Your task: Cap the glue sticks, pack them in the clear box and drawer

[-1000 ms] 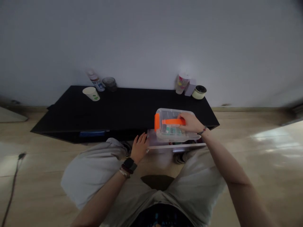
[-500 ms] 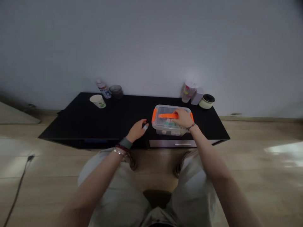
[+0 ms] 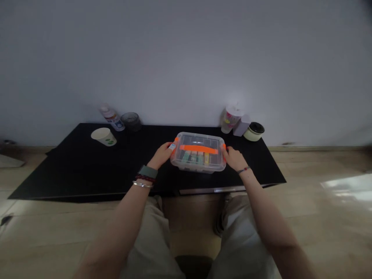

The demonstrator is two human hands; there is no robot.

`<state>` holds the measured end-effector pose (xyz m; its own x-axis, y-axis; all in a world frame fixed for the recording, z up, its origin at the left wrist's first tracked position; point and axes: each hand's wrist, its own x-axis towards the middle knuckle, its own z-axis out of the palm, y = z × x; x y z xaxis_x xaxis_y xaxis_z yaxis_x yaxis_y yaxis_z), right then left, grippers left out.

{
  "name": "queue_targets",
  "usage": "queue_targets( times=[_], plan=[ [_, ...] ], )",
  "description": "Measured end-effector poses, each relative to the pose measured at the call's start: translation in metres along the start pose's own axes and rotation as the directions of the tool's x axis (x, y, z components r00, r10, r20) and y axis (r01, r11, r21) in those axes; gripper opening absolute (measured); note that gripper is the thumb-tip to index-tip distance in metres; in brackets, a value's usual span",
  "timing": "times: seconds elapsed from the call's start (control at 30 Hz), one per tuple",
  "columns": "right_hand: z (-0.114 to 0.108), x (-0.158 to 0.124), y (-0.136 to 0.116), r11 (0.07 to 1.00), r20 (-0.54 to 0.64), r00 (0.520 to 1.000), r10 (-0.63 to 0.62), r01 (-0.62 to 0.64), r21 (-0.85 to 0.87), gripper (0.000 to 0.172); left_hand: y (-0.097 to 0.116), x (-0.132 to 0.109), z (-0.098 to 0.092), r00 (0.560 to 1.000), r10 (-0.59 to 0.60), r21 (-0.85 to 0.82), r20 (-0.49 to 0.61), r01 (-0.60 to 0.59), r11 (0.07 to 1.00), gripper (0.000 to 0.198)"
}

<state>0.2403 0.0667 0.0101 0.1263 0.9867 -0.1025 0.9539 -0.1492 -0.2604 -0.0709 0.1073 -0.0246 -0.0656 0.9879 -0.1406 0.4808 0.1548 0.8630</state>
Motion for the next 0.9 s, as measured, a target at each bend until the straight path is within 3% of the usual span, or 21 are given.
queue_targets(
  times=[0.07,0.2,0.33,0.4,0.47,0.53,0.57,0.63,0.67,0.77,0.9],
  plan=[
    [0.005,0.001,0.003,0.998,0.066,0.997,-0.029,0.024,0.062,0.047,0.003,-0.001,0.000,1.000,-0.004,0.155,0.015,0.002,0.988,0.047],
    [0.014,0.016,0.006,0.976,-0.005,0.998,-0.058,0.058,0.212,0.040,0.013,-0.012,0.000,0.999,-0.028,0.376,0.024,0.017,0.926,0.046],
    [0.018,0.030,0.019,0.892,0.097,0.995,-0.001,-0.043,0.449,0.041,0.018,-0.021,0.000,1.000,-0.023,0.449,0.011,0.015,0.894,0.042],
    [0.017,0.034,0.022,0.884,0.006,0.999,0.038,-0.036,0.465,0.036,0.020,-0.024,0.001,1.000,-0.025,0.470,0.004,0.020,0.882,0.043],
    [0.014,0.035,0.019,0.896,-0.240,0.971,-0.003,0.109,0.431,0.035,0.022,-0.026,0.002,0.999,-0.033,0.513,-0.018,0.038,0.857,0.045],
    [0.013,0.033,0.008,0.871,-0.419,0.883,-0.210,0.364,0.331,0.038,0.024,-0.028,0.004,0.998,-0.048,0.554,-0.034,0.058,0.831,0.045],
    [0.012,0.031,0.000,0.833,-0.440,0.825,-0.355,0.493,0.252,0.039,0.025,-0.028,0.005,0.998,-0.055,0.565,-0.039,0.067,0.822,0.044],
    [0.014,0.028,-0.017,0.749,-0.354,0.725,-0.590,0.656,0.096,0.038,0.026,-0.029,0.006,0.997,-0.064,0.572,-0.044,0.078,0.816,0.045],
    [0.015,0.026,-0.024,0.726,-0.297,0.698,-0.651,0.687,0.023,0.038,0.025,-0.028,0.006,0.997,-0.067,0.563,-0.047,0.082,0.822,0.045],
    [0.018,0.027,-0.041,0.721,-0.190,0.697,-0.691,0.683,-0.114,0.039,0.019,-0.024,0.003,0.997,-0.074,0.491,-0.033,0.081,0.867,0.042],
    [0.020,0.031,-0.049,0.711,-0.133,0.698,-0.703,0.685,-0.161,0.038,0.001,-0.016,0.002,0.997,-0.068,0.392,0.026,0.052,0.918,0.047]
  ],
)
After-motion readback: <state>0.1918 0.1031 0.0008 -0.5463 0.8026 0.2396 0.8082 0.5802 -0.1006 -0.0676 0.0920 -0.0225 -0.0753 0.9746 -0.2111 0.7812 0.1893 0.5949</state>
